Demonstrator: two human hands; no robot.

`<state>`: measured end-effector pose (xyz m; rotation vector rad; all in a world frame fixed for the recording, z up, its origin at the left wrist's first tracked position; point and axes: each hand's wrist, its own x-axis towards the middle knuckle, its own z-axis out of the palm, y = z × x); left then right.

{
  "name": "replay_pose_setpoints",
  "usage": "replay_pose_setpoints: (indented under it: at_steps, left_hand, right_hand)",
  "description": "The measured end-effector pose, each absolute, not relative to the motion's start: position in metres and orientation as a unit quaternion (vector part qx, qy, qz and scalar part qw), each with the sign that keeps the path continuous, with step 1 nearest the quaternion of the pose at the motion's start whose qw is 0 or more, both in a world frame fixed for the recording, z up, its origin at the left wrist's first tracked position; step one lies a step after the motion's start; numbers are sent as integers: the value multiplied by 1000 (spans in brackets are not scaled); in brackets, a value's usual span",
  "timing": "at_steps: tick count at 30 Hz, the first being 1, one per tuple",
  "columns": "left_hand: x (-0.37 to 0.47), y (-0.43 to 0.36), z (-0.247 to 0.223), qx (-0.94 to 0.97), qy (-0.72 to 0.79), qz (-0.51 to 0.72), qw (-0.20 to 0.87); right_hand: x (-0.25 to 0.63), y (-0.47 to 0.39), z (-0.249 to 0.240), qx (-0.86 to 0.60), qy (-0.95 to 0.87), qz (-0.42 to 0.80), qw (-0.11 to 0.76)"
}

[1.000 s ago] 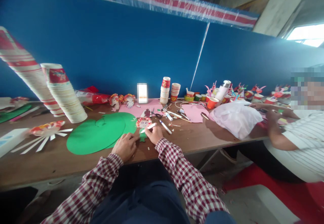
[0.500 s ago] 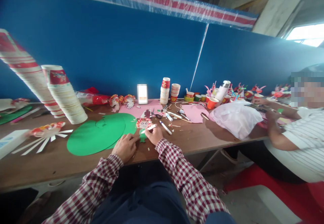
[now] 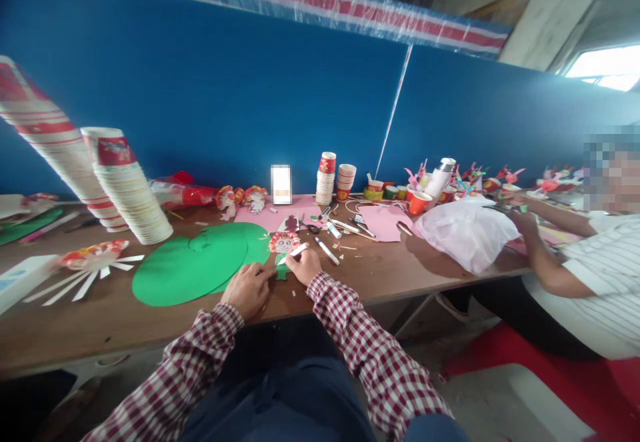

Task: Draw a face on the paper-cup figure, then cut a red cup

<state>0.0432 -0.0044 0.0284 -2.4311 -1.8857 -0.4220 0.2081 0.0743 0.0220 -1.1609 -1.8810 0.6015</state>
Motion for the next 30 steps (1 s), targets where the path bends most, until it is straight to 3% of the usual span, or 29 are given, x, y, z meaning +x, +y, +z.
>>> replay_pose_setpoints:
  at_steps: [30]
  left_hand:
    - [42,-3,25,-782,-604,-149,31]
  right_hand:
    - [210,77,19,-442,-670,321,503]
